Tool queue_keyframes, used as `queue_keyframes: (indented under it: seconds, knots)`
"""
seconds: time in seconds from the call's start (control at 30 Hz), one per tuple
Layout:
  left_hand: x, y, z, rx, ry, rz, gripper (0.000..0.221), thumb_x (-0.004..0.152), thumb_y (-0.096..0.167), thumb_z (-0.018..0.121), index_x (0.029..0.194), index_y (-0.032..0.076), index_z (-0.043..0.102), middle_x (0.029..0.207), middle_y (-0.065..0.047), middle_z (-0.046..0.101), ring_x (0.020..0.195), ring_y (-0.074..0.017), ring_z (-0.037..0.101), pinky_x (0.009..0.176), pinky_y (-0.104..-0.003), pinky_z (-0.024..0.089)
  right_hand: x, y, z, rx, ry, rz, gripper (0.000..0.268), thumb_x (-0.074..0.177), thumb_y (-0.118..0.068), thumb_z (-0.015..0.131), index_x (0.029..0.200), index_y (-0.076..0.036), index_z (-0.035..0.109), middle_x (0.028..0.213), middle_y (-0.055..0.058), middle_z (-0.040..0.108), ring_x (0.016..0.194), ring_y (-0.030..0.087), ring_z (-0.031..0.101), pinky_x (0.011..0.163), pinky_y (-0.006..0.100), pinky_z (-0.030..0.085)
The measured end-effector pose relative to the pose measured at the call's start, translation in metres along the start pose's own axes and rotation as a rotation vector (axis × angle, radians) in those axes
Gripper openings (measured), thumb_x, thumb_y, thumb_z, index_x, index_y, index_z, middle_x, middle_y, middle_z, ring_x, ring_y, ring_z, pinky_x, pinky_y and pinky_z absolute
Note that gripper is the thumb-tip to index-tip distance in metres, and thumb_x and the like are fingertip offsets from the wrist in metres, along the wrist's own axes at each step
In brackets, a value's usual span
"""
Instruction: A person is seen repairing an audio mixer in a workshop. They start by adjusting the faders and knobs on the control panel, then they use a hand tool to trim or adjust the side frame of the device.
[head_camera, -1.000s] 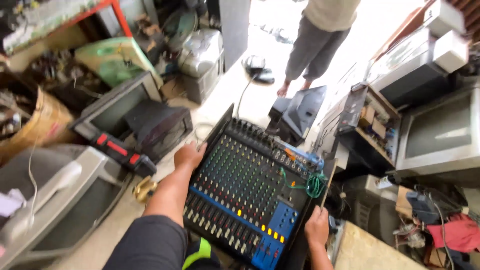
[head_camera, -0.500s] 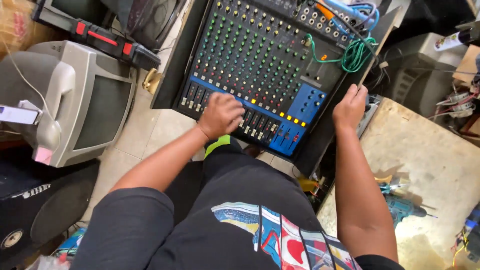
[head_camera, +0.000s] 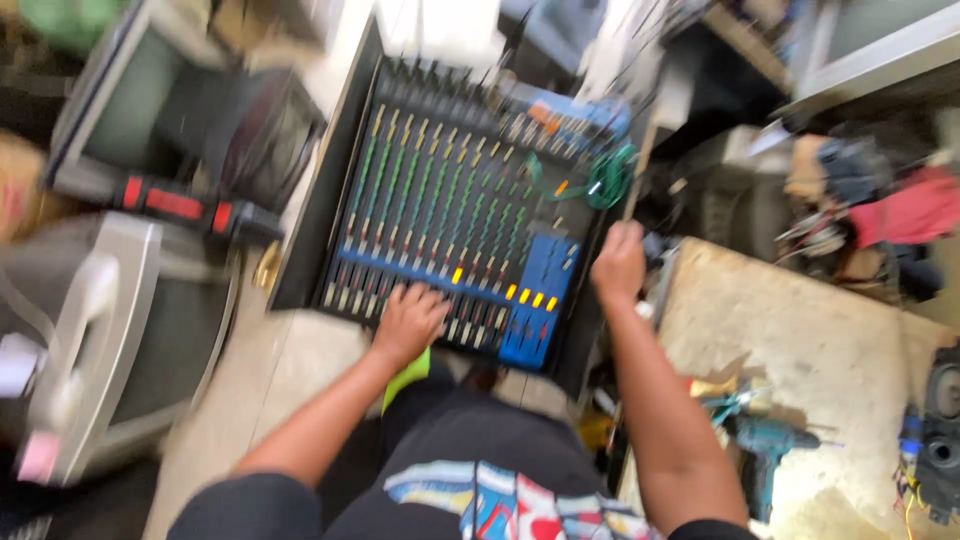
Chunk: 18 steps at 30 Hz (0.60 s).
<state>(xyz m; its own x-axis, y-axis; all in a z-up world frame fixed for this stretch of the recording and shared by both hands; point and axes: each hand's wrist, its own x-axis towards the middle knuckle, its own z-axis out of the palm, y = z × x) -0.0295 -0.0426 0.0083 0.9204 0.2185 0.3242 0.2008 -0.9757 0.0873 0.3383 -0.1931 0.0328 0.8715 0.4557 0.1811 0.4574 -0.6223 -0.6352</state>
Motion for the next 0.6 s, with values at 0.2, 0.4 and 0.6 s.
queue_keyframes:
  seconds: [0.2, 0.4, 0.6]
  knots:
    - [0.000, -0.005, 0.016, 0.026, -0.124, -0.042, 0.046, 0.070, 0.037, 0.086, 0.111, 0.027, 0.068, 0.110, 0.003, 0.064, 0.114, -0.0249, 0.057, 0.087, -0.047, 0.046, 0.004, -0.017, -0.009, -0.042, -0.124, 0.215, 0.047, 0.111, -0.049, 0.035, 0.132, -0.011, 0.052, 0.115, 0.027, 0.069, 0.110, 0.048, 0.066, 0.095, 0.059, 0.052]
    - [0.001, -0.008, 0.006, 0.052, -0.252, -0.062, 0.045, 0.074, 0.039, 0.087, 0.111, 0.025, 0.068, 0.117, 0.002, 0.060, 0.118, -0.0228, 0.052, 0.090, -0.044, 0.043, 0.001, -0.030, -0.020, 0.003, -0.247, 0.282, 0.058, 0.111, -0.054, 0.030, 0.146, -0.011, 0.046, 0.132, 0.024, 0.062, 0.124, 0.043, 0.061, 0.104, 0.054, 0.050]
    - [0.004, -0.010, 0.001, -0.050, -0.264, -0.064, 0.037, 0.079, 0.034, 0.084, 0.112, 0.021, 0.076, 0.123, -0.005, 0.069, 0.118, -0.0312, 0.056, 0.089, -0.049, 0.042, 0.003, -0.037, -0.022, 0.059, -0.250, 0.346, 0.062, 0.106, -0.050, 0.027, 0.149, -0.010, 0.046, 0.139, 0.018, 0.060, 0.123, 0.042, 0.058, 0.094, 0.056, 0.047]
